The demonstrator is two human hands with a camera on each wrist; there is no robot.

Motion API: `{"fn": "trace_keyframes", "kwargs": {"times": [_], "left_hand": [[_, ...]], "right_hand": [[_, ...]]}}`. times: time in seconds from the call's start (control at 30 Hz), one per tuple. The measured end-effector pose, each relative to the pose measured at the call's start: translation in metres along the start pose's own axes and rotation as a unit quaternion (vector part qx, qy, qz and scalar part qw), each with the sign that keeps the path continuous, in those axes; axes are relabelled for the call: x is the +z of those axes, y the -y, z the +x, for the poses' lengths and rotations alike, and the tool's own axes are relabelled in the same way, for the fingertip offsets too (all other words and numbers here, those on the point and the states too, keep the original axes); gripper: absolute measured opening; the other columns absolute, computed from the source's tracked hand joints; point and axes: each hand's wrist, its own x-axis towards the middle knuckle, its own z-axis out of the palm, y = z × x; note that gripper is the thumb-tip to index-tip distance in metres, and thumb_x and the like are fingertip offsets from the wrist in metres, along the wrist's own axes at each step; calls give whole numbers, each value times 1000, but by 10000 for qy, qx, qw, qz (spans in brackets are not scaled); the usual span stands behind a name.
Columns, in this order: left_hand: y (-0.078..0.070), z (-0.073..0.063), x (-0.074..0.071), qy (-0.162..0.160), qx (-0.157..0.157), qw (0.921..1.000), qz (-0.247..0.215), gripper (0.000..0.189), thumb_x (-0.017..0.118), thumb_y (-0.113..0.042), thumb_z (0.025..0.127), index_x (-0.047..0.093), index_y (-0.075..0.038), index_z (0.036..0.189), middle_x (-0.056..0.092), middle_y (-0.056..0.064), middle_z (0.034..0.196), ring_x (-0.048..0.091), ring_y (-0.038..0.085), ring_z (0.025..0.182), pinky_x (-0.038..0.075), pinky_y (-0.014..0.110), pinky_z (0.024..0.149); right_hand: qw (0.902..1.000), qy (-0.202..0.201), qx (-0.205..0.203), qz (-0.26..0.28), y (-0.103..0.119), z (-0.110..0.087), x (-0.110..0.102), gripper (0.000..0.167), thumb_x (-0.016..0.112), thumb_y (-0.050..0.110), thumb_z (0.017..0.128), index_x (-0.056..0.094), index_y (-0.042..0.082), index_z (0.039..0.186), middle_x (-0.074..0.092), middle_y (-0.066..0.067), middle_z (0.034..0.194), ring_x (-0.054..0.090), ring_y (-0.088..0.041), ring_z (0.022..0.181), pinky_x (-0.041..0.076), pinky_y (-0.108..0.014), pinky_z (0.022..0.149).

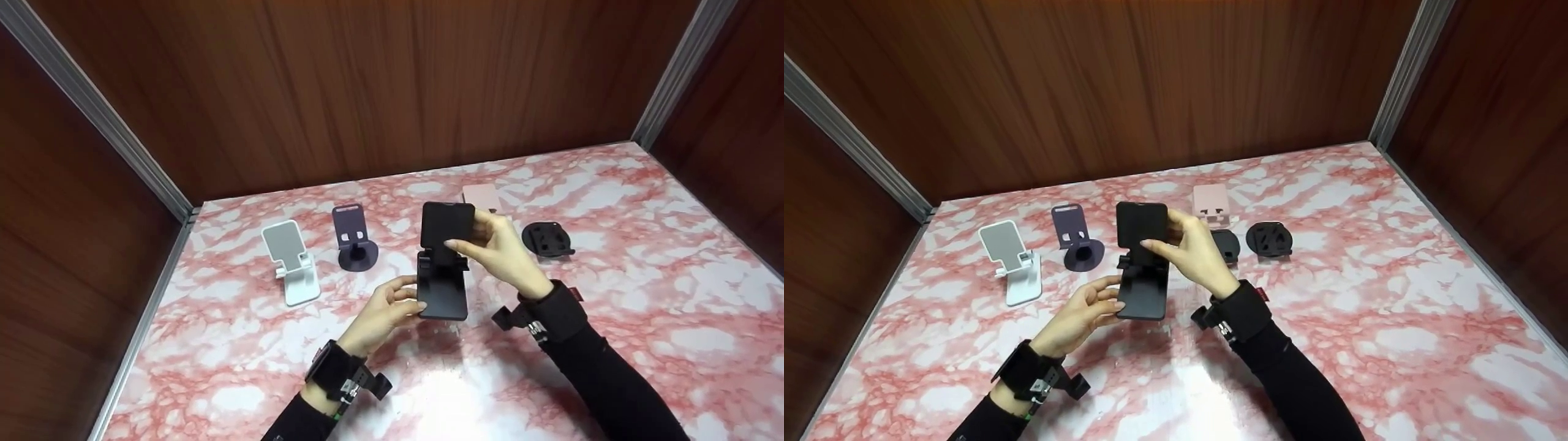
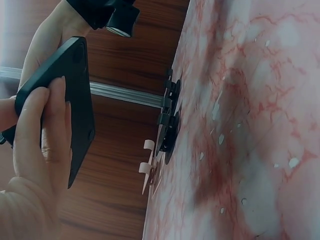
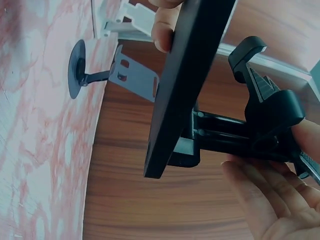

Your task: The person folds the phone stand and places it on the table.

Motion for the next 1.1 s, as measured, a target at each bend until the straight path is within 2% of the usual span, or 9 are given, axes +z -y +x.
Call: {"fn": "trace_keyframes", "kwargs": {"times": [0.2,0.37,0.47,0.63,0.83,0.93,1.1], "left_hand": [[0,0,0,89,-21,10000,25,60,62,3,100,43,17,155,74,15,124,74,14,100,65,34,99],[0,-2,2,104,2,9999,-17,59,62,5,99,44,18,154,75,10,119,74,14,100,65,32,99],[0,-3,3,140,44,9999,-10,58,63,5,99,46,17,153,76,5,115,75,13,99,65,30,97],[-1,-4,3,172,72,9998,21,58,63,5,99,46,18,153,76,4,117,75,12,97,65,26,93],[-3,-4,4,164,73,9998,-3,59,63,6,99,45,17,154,76,6,118,75,13,97,65,27,93],[-3,-4,4,74,29,10000,8,60,63,6,99,45,16,155,77,9,119,76,13,95,66,28,92],[-4,-5,6,-135,-54,9999,24,62,64,7,97,44,17,156,80,22,119,77,13,91,67,29,89]], "right_hand": [[9993,-150,-161,-290,0,1,1,33,79,-13,97,68,-19,128,79,-31,109,73,2,88,59,-15,72],[9978,-210,-358,-511,-3,1,2,32,80,-13,95,70,-19,125,80,-31,107,74,2,88,57,-13,71],[9964,-298,-491,-620,-4,1,4,30,81,-14,94,71,-18,122,80,-30,106,78,-8,92,58,-12,74],[9946,-498,-640,-645,-4,0,6,28,82,-16,92,73,-18,118,80,-29,106,82,-27,97,60,-13,80],[9899,-593,-1009,-798,-7,0,6,26,82,-16,92,72,-17,115,80,-28,104,81,-23,96,61,-13,81],[9858,-595,-1278,-916,-9,0,5,24,83,-14,91,71,-16,112,81,-26,101,81,-26,92,61,-12,80],[9780,-541,-1692,-1094,-13,1,4,26,86,-15,88,68,-14,107,81,-24,97,81,-32,85,60,-11,76]]}}
